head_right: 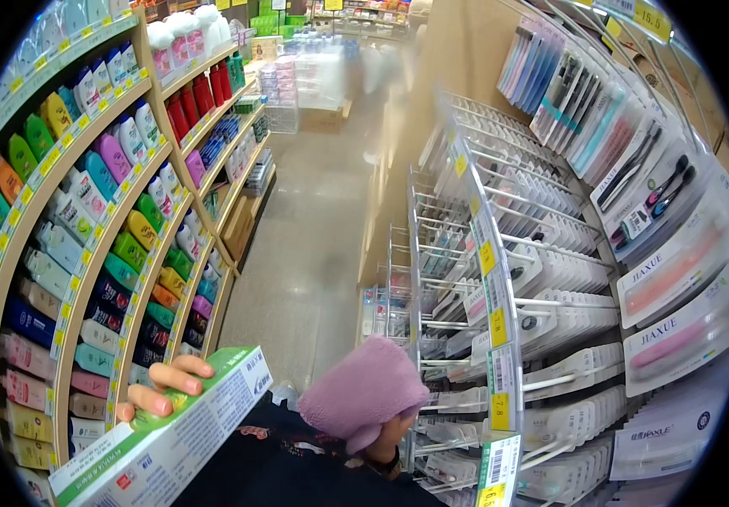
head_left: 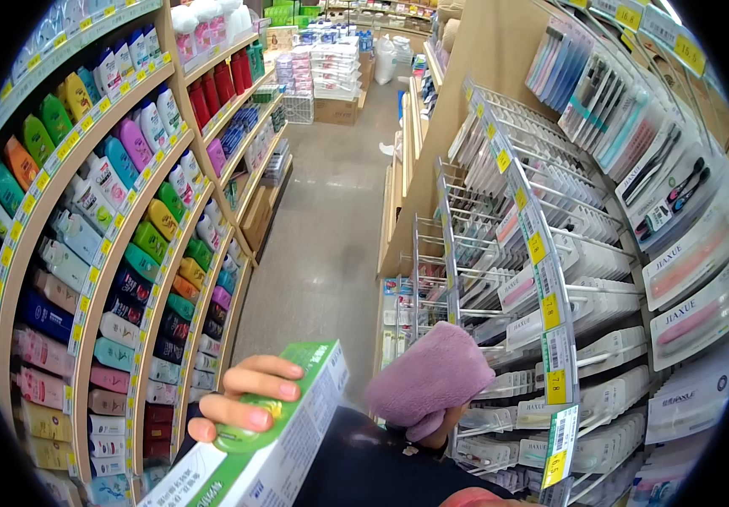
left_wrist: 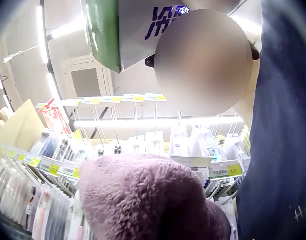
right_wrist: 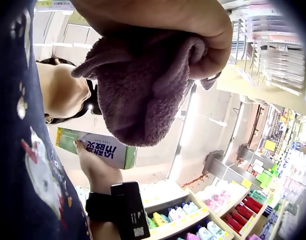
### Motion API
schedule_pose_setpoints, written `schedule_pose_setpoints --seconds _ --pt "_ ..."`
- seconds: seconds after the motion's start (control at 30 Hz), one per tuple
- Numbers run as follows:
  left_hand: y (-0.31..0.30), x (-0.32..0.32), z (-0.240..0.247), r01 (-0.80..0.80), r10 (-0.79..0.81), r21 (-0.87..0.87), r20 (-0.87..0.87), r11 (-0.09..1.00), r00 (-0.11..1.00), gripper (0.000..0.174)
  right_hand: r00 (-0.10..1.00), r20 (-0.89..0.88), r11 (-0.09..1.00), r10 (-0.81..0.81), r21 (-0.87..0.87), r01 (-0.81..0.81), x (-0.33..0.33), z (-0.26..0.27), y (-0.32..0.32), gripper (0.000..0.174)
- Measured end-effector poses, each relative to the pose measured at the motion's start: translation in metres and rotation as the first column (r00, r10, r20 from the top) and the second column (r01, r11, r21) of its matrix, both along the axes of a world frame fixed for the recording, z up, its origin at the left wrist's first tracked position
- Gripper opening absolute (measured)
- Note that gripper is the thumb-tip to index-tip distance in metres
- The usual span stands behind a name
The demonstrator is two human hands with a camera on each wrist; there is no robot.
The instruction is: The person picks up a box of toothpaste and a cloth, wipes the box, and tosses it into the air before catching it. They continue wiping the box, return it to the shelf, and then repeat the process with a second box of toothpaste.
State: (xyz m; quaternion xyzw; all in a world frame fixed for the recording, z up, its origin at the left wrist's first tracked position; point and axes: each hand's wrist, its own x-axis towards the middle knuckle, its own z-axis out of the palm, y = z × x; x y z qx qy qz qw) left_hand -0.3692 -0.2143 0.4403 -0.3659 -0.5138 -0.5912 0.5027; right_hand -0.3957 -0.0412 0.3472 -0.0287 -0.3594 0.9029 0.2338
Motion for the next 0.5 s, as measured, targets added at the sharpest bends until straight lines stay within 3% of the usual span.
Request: schedule_pose_setpoints --seconds 0.13,0.2,0.3,0.33,0.4,0.5 --pt "-0.005 -0.013 -0.001 0.083 -0.084 -0.013 -0.125 0.996 0.989 0.04 1.0 -0.008 1.0 -0.007 0.011 0.008 0.01 0.004 -0.005 0.048" --pt "-0.008 -0.019 0.004 0.166 -0.166 -0.01 -0.122 0.986 0.979 0.04 0.985 -0.01 0.953 0.171 0.256 -0.162 0.014 0.012 0.004 0.05" --pt "-0.007 -0.035 0.003 0.297 -0.289 0.029 -0.158 0.954 0.944 0.04 0.991 -0.078 0.906 0.106 0.418 -0.064 0.01 0.015 0.005 0.049" --pt "-0.009 -0.04 0.002 0.349 -0.342 0.012 -0.169 0.937 0.924 0.04 0.995 -0.084 0.908 0.063 0.419 -0.022 0.013 0.003 0.003 0.049" --pt "-0.013 -0.051 0.001 0.45 -0.447 -0.03 -0.179 0.893 0.876 0.04 1.0 -0.021 0.996 -0.013 0.085 0.015 0.023 -0.028 -0.004 0.047" --pt "-0.015 -0.066 0.001 0.605 -0.595 -0.003 -0.184 0.797 0.783 0.039 0.979 -0.014 0.975 -0.203 0.087 0.203 0.031 -0.015 -0.016 0.046"
